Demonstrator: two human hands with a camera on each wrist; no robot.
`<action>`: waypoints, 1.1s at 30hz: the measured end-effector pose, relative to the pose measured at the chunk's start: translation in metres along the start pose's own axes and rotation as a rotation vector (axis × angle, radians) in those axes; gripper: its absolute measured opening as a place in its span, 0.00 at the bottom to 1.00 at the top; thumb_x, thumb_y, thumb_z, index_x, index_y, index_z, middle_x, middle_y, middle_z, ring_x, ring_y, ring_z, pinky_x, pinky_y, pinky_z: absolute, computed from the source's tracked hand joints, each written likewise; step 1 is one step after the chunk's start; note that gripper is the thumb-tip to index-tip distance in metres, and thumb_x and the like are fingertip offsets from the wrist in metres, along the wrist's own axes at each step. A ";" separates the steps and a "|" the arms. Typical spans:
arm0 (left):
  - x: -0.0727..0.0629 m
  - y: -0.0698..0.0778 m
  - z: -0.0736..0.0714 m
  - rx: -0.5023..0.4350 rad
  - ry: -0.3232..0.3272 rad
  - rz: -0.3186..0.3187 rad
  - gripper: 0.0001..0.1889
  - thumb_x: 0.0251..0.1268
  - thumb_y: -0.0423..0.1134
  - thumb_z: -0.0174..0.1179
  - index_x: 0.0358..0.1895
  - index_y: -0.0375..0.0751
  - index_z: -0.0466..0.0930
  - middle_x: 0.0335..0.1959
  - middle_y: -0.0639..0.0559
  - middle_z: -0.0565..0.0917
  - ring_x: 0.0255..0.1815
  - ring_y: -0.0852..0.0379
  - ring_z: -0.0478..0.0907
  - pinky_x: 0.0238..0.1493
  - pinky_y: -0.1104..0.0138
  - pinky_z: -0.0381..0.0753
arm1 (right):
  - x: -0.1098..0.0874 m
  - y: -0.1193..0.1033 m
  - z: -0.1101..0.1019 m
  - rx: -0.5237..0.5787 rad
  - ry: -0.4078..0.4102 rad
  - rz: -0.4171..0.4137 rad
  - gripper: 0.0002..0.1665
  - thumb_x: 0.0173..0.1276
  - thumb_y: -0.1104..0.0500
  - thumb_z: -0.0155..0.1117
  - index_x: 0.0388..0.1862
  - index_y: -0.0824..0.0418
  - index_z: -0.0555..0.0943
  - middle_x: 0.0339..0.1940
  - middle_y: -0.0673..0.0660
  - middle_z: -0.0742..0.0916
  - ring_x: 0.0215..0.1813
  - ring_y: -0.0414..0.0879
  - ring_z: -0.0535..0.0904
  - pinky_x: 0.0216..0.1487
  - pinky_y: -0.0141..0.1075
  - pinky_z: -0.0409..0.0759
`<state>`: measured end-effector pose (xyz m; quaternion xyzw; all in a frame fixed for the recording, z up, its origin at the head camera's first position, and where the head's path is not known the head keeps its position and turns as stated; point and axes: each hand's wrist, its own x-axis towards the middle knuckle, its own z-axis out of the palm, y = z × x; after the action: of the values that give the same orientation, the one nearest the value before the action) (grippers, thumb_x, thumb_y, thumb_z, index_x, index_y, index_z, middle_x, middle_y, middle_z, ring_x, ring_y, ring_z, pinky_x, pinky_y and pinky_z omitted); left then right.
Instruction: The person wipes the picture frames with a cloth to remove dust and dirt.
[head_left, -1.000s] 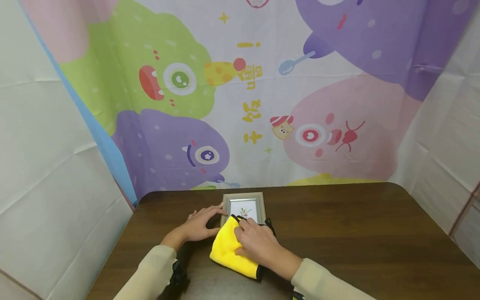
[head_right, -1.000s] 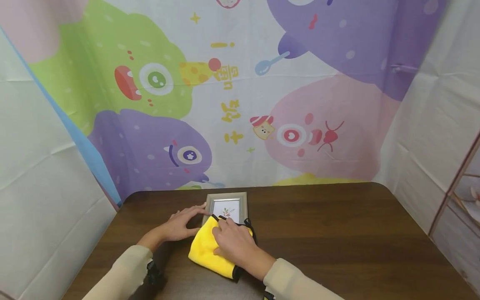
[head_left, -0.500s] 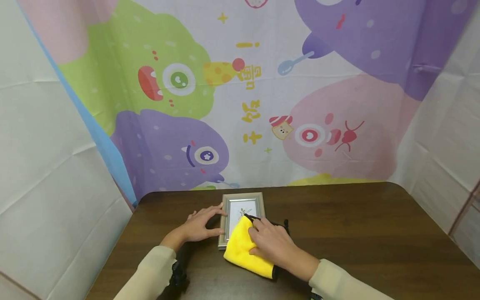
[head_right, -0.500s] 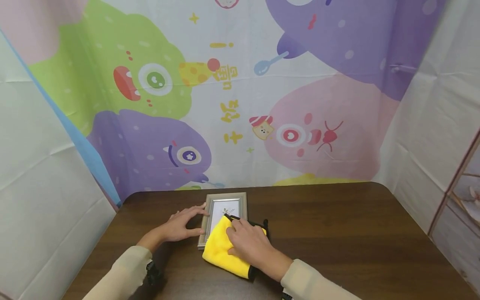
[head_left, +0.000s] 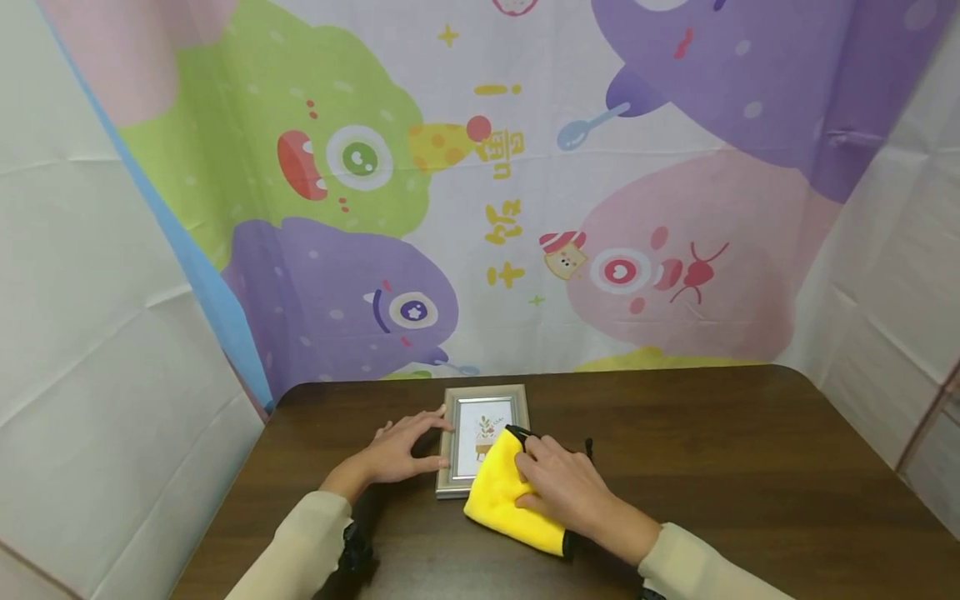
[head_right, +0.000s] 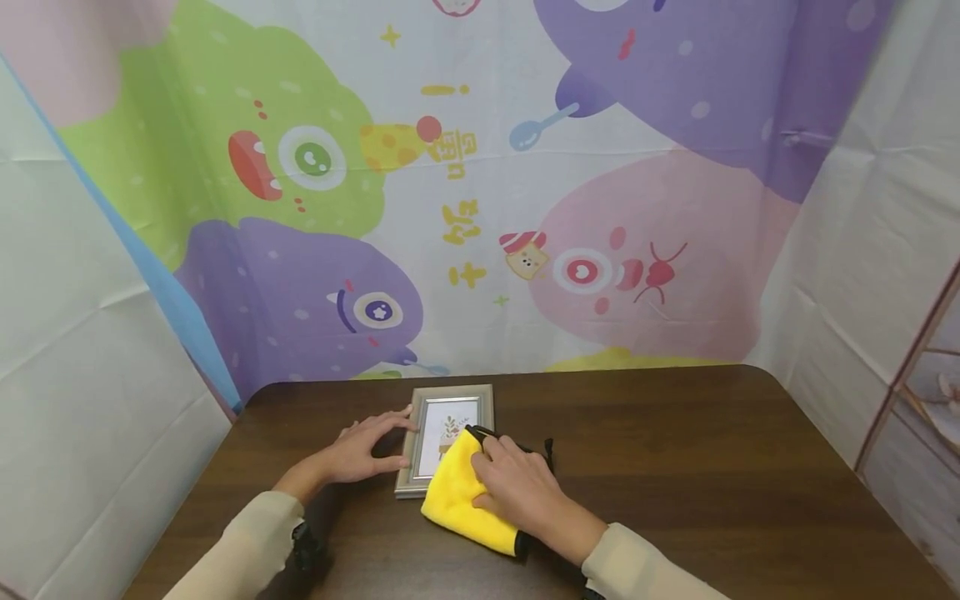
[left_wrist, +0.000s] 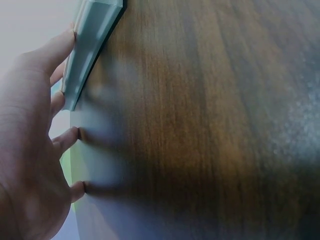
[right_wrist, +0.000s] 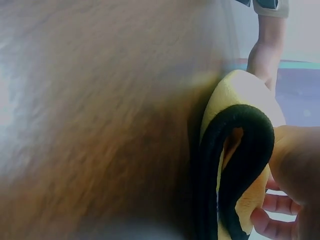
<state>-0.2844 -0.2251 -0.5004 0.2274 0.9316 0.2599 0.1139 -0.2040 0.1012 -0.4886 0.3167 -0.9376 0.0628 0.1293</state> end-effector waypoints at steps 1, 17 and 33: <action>0.000 -0.001 0.000 0.002 0.001 0.000 0.33 0.76 0.63 0.69 0.79 0.61 0.76 0.95 0.47 0.61 0.92 0.27 0.60 0.84 0.14 0.45 | 0.001 -0.001 0.000 0.001 0.000 0.000 0.28 0.63 0.40 0.89 0.35 0.50 0.77 0.33 0.45 0.71 0.34 0.39 0.63 0.22 0.25 0.57; -0.002 -0.001 -0.003 0.003 -0.003 -0.004 0.33 0.77 0.64 0.67 0.80 0.62 0.76 0.95 0.47 0.61 0.92 0.28 0.59 0.85 0.15 0.44 | 0.026 -0.027 0.005 -0.064 -0.028 -0.046 0.26 0.64 0.36 0.87 0.41 0.50 0.83 0.35 0.46 0.77 0.34 0.39 0.66 0.21 0.26 0.60; -0.001 0.001 0.001 0.008 0.004 -0.017 0.34 0.72 0.56 0.69 0.80 0.59 0.76 0.95 0.48 0.61 0.94 0.30 0.58 0.85 0.16 0.44 | 0.056 -0.060 0.015 -0.117 -0.033 -0.096 0.30 0.66 0.33 0.84 0.56 0.49 0.90 0.42 0.47 0.86 0.39 0.41 0.78 0.23 0.30 0.71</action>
<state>-0.2833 -0.2243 -0.5009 0.2192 0.9348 0.2555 0.1133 -0.2129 0.0181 -0.4853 0.3540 -0.9255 -0.0037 0.1350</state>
